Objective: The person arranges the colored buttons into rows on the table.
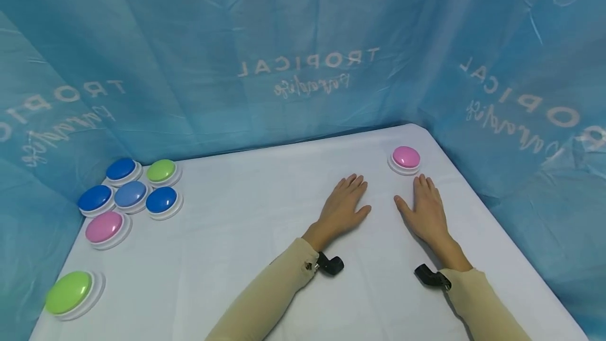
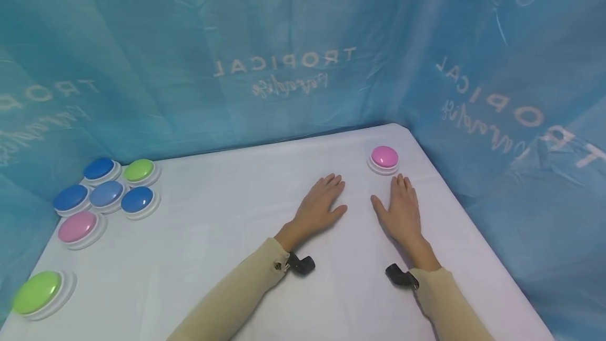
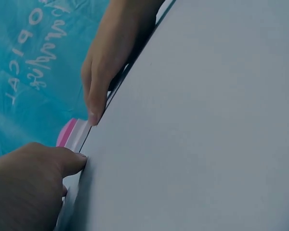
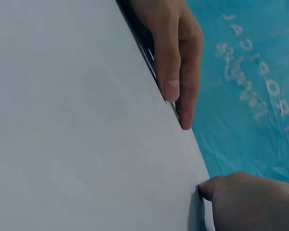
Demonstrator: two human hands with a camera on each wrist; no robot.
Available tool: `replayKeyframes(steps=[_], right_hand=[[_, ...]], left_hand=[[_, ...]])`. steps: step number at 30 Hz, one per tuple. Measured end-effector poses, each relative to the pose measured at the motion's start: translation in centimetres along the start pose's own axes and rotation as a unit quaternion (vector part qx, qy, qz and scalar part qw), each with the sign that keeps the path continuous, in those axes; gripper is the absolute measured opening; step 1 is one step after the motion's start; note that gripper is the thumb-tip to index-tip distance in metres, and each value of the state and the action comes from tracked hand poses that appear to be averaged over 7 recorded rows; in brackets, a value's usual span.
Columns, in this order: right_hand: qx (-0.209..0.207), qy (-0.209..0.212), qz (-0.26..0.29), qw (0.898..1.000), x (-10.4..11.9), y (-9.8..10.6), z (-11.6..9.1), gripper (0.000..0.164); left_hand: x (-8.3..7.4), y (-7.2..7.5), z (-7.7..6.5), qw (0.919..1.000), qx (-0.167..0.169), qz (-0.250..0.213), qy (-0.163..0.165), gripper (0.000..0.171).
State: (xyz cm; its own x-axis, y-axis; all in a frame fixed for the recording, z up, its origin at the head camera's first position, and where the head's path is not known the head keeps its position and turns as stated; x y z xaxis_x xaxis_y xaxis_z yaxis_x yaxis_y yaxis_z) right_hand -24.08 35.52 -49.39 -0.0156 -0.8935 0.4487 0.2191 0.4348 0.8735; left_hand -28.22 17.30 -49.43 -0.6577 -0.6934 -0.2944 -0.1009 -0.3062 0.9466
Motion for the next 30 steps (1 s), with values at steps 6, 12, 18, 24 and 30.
replayKeyframes(steps=[6, 12, 18, 24, 30], right_hand=[[0.001, 0.030, 0.001, 1.000, 2.8, -1.2, -1.3, 0.083], [0.001, 0.064, -0.002, 0.998, 5.8, -2.8, -2.0, 0.081], [0.017, 0.095, -0.016, 0.995, 9.2, -4.7, -2.9, 0.080], [0.027, 0.143, -0.035, 0.989, 13.9, -6.7, -3.2, 0.082], [0.040, 0.180, -0.049, 0.982, 18.1, -9.1, -3.8, 0.082]], left_hand=[[2.2, 1.2, -3.2, 0.9995, -0.026, -0.017, 0.001, 0.061], [4.3, 2.3, -6.3, 0.9983, -0.043, -0.038, 0.008, 0.060], [5.8, 3.3, -9.7, 0.9973, -0.053, -0.048, 0.018, 0.060], [7.1, 5.0, -13.9, 0.9940, -0.084, -0.068, 0.018, 0.059], [8.2, 6.3, -18.4, 0.9899, -0.113, -0.083, 0.018, 0.057]])
Point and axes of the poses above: each hand's wrist, its own z-axis towards the middle knuckle, its own y-axis out of the back of the hand, x = y × z, the point moved 10 cm from there along z, towards the middle knuckle, and after that the axes turned 1 degree about x, right-handed, at the moved point
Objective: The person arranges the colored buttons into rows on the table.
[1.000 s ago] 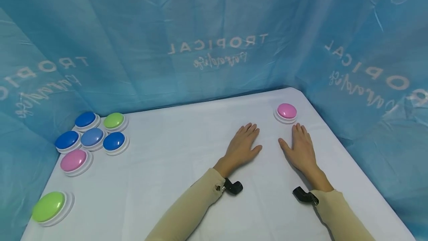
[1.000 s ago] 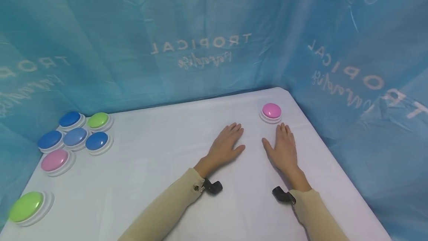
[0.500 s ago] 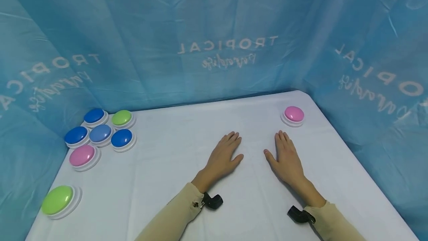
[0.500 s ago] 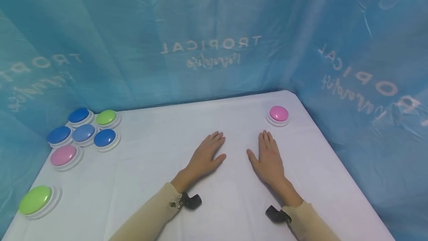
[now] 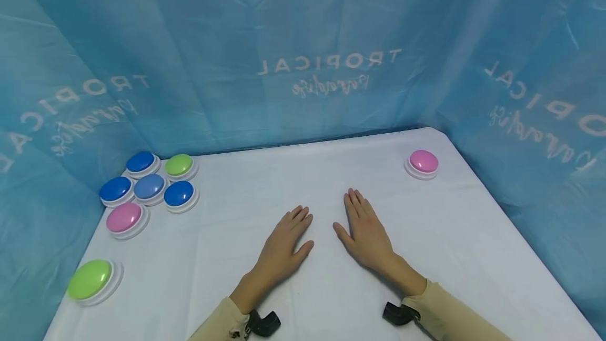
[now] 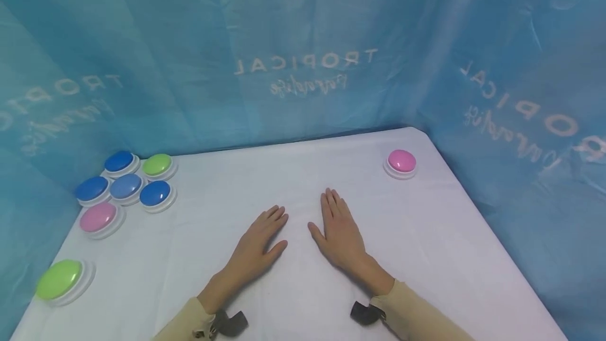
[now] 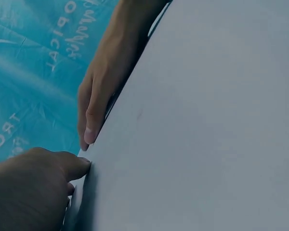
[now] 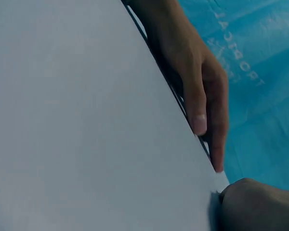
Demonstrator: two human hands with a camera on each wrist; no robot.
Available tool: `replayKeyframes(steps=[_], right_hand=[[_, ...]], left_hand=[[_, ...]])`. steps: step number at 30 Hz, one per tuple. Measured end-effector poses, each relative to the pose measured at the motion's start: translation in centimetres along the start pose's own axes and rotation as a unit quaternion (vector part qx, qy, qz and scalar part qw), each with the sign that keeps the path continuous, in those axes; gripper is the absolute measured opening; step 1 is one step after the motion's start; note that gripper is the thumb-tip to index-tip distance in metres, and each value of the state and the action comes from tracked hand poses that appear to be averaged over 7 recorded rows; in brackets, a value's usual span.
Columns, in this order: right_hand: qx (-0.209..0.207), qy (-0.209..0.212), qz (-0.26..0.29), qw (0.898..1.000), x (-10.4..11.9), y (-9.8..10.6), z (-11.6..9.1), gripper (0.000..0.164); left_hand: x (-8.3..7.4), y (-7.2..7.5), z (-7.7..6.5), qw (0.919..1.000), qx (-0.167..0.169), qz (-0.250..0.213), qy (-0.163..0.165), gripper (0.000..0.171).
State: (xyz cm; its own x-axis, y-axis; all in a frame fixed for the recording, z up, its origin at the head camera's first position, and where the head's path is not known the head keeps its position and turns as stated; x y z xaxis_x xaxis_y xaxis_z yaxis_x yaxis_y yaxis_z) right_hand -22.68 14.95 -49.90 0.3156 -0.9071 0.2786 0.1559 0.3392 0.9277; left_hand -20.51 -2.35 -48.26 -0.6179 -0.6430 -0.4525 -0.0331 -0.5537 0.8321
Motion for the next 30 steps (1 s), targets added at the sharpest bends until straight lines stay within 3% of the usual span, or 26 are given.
replayKeyframes(steps=[5, 10, 17, 25, 30], right_hand=[[0.002, 0.057, -0.009, 0.998, 4.7, -1.8, 1.2, 0.080], [0.032, 0.115, -0.024, 0.993, 9.4, -3.8, 2.2, 0.081], [0.068, 0.144, -0.047, 0.986, 13.7, -6.2, 3.9, 0.085], [0.081, 0.175, -0.043, 0.980, 18.1, -8.3, 5.7, 0.085], [0.076, 0.189, -0.054, 0.978, 19.9, -9.0, 7.3, 0.085]], left_hand=[[1.5, 1.6, -1.8, 0.9997, -0.024, 0.003, 0.005, 0.056], [3.1, 3.3, -3.8, 0.9983, -0.052, 0.010, 0.026, 0.056], [5.9, 5.8, -7.3, 0.9920, -0.077, 0.034, 0.094, 0.056], [9.8, 9.2, -11.2, 0.9745, -0.121, 0.057, 0.180, 0.052], [12.4, 11.5, -12.7, 0.9539, -0.153, 0.071, 0.248, 0.051]])
Point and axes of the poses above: each hand's wrist, its own z-axis towards the middle knuckle, its own y-axis out of the back of the hand, x = y × z, the point moved 10 cm from there along z, towards the middle knuckle, and after that the axes turned 1 degree about x, right-handed, at the moved point
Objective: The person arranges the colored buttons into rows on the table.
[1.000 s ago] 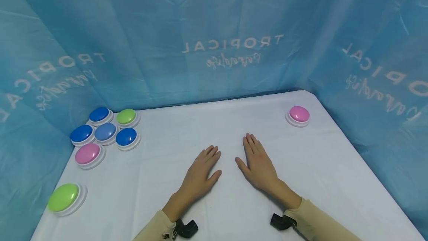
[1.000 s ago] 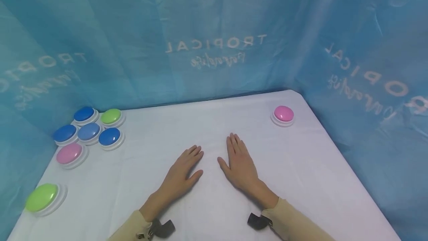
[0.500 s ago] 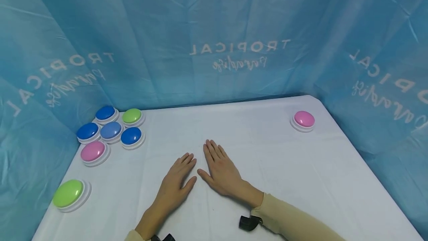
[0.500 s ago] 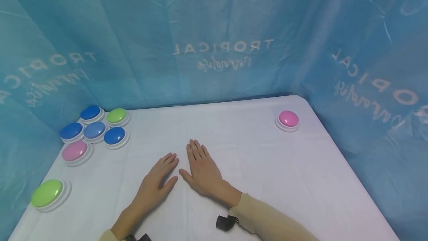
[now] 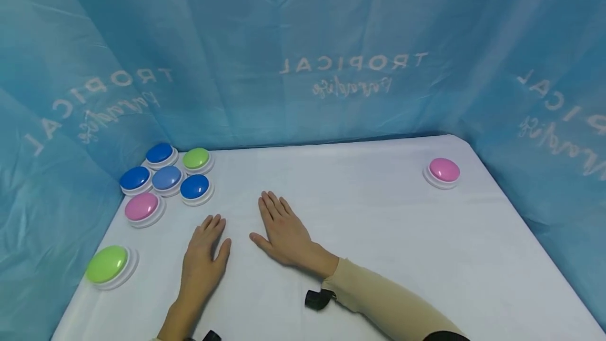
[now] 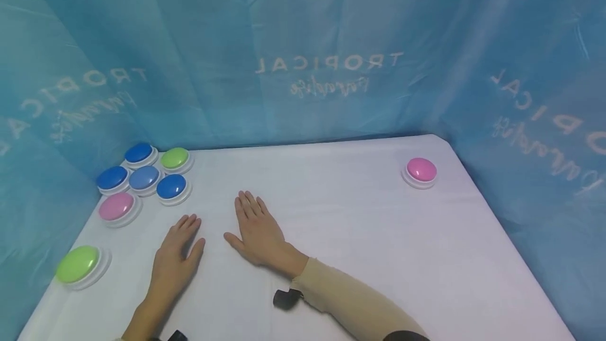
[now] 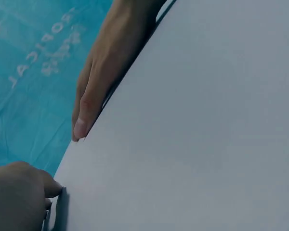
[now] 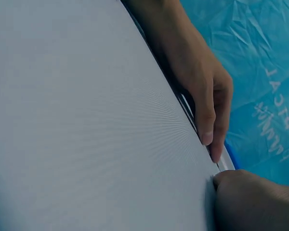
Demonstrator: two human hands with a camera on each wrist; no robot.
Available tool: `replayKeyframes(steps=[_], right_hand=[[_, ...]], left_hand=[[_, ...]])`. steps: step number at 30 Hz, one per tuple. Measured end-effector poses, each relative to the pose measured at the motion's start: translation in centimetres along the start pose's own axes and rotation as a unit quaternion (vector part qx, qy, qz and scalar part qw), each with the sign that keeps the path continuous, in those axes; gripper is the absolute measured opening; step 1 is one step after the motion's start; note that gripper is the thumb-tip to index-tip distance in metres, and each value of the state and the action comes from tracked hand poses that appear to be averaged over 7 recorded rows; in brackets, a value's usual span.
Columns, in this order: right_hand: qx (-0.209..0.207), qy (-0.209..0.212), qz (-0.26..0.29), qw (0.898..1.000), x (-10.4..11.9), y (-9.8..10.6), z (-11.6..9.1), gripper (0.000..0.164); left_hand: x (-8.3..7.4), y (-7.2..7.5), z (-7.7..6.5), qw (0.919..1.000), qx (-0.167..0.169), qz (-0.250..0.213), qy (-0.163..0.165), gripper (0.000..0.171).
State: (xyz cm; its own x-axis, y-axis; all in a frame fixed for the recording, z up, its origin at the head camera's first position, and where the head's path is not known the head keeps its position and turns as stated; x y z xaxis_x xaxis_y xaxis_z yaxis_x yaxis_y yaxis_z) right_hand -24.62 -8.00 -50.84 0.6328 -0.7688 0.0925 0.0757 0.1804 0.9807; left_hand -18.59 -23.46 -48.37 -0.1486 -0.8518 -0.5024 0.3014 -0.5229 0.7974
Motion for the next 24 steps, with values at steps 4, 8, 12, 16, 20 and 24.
replayKeyframes(steps=[4, 8, 12, 16, 20, 24], right_hand=[[0.010, 0.003, -0.001, 1.000, 0.9, -0.2, 2.1, 0.085], [0.016, 0.004, 0.002, 1.000, 1.6, -0.8, 4.7, 0.085], [0.022, 0.002, 0.001, 1.000, 1.7, -1.6, 7.0, 0.085], [0.033, -0.005, 0.005, 0.999, 1.2, -1.9, 8.4, 0.087], [0.028, -0.001, 0.021, 0.999, 1.0, -1.4, 9.9, 0.087], [0.032, 0.011, 0.028, 0.999, 0.7, -1.4, 11.3, 0.082]], left_hand=[[2.1, 1.3, 0.7, 0.9983, -0.024, 0.004, 0.052, 0.050], [3.2, 2.3, 1.5, 0.9963, -0.050, -0.001, 0.070, 0.049], [4.3, 2.5, 2.5, 0.9943, -0.052, -0.006, 0.093, 0.051], [5.3, 2.1, 3.8, 0.9922, -0.039, -0.001, 0.119, 0.054], [6.0, 2.2, 5.4, 0.9913, -0.040, 0.003, 0.125, 0.055], [6.2, 1.8, 6.5, 0.9914, -0.033, 0.001, 0.127, 0.056]])
Point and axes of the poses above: each hand's wrist, its own z-axis towards the middle knuckle, its own y-axis out of the back of the hand, x = y × z, the point moved 10 cm from there along z, towards the middle knuckle, and after that the axes turned 1 degree about x, right-handed, at the moved point
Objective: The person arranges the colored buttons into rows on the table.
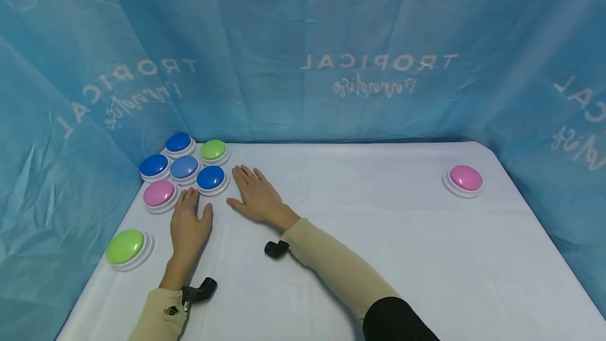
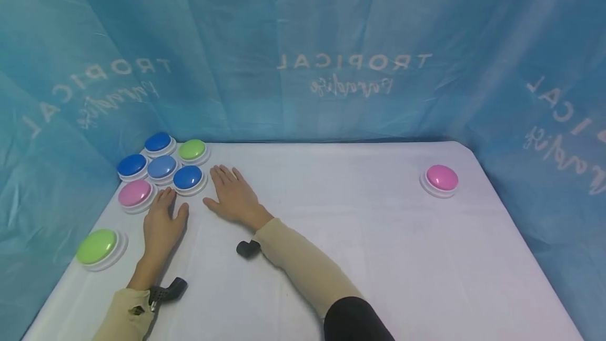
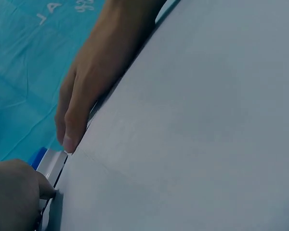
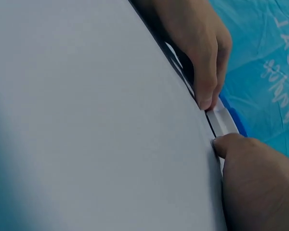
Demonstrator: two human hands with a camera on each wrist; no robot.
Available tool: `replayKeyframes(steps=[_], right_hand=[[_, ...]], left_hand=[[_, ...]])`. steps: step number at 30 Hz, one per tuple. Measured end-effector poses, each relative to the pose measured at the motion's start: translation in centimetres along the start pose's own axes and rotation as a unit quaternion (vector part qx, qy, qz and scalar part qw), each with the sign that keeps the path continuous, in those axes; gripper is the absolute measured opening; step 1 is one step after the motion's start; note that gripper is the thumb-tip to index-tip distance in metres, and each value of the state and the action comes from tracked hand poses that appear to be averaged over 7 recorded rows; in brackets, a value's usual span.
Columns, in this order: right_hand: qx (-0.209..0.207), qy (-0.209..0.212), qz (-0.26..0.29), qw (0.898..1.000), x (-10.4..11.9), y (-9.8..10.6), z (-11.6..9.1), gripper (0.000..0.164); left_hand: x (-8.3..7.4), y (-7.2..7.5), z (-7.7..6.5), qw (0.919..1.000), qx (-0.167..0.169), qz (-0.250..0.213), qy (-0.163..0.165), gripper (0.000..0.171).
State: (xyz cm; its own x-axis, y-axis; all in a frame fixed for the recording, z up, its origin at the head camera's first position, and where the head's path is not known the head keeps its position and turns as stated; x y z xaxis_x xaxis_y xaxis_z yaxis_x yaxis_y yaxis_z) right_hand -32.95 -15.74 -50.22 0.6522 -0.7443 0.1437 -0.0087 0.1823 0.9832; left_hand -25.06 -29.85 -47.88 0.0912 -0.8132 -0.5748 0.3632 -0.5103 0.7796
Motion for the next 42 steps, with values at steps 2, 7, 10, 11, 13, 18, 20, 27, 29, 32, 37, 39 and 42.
replayKeyframes(steps=[2, 7, 10, 11, 13, 18, 20, 27, 29, 32, 37, 39, 42], right_hand=[[0.002, 0.006, 0.001, 1.000, 0.1, 0.0, 0.6, 0.080], [0.004, 0.007, 0.008, 1.000, 0.0, 0.0, 1.5, 0.079], [-0.001, 0.009, 0.008, 1.000, 0.1, 0.0, 1.9, 0.079], [-0.002, 0.010, 0.007, 1.000, 0.1, 0.0, 2.0, 0.079], [0.001, 0.007, 0.005, 1.000, -0.1, -0.1, 2.0, 0.080], [0.017, -0.013, -0.008, 1.000, -0.7, -0.4, 1.4, 0.081], [0.018, -0.006, -0.006, 1.000, -0.4, -0.5, 1.4, 0.081], [0.016, 0.001, -0.011, 1.000, 0.4, -0.4, 1.5, 0.083], [0.017, -0.002, -0.018, 1.000, 0.3, -0.3, 1.2, 0.085], [0.016, -0.003, -0.030, 0.999, 0.2, 0.0, 0.4, 0.087], [0.022, 0.009, -0.036, 0.999, 0.6, 0.0, -1.4, 0.088], [0.023, 0.010, -0.042, 0.999, 0.6, -0.2, -2.2, 0.088], [0.025, 0.004, -0.055, 0.998, 0.0, -0.2, -3.3, 0.089]], left_hand=[[0.0, -0.2, 0.3, 1.0000, 0.008, 0.000, 0.003, 0.057], [-0.2, -0.7, 0.9, 0.9999, 0.012, -0.011, 0.002, 0.058], [0.0, -0.5, 1.5, 0.9997, -0.009, -0.023, 0.000, 0.056], [0.0, -0.4, 1.6, 0.9994, -0.017, -0.030, 0.001, 0.056], [0.0, -0.6, 1.8, 0.9990, -0.023, -0.037, 0.002, 0.055], [-0.3, -1.3, 1.5, 0.9991, -0.009, -0.042, 0.000, 0.058], [-0.1, -1.1, 1.3, 0.9991, -0.013, -0.040, 0.002, 0.059], [-0.2, -0.2, 1.1, 0.9992, -0.018, -0.034, 0.004, 0.059], [-0.5, -0.2, 1.1, 0.9990, -0.019, -0.039, 0.002, 0.059], [-1.0, -0.3, 0.8, 0.9987, -0.020, -0.047, -0.001, 0.058], [-1.5, -0.4, -0.2, 0.9990, -0.014, -0.041, -0.007, 0.060], [-2.0, -0.4, -0.6, 0.9989, -0.014, -0.042, -0.015, 0.060], [-3.1, -0.7, -1.2, 0.9983, -0.010, -0.049, -0.029, 0.061]])
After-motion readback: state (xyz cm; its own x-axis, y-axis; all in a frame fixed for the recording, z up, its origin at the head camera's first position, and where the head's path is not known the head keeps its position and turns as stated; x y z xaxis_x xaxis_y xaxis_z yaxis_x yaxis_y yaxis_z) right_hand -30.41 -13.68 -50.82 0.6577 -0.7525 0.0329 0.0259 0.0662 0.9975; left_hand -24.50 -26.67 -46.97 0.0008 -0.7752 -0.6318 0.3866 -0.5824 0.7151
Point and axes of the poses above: each hand's wrist, its own z-axis towards the middle knuckle, its own y-axis out of the back of the hand, x = y × z, the point moved 10 cm from there along z, towards the middle knuckle, and after that the axes turned 1 degree about x, right-handed, at the moved point
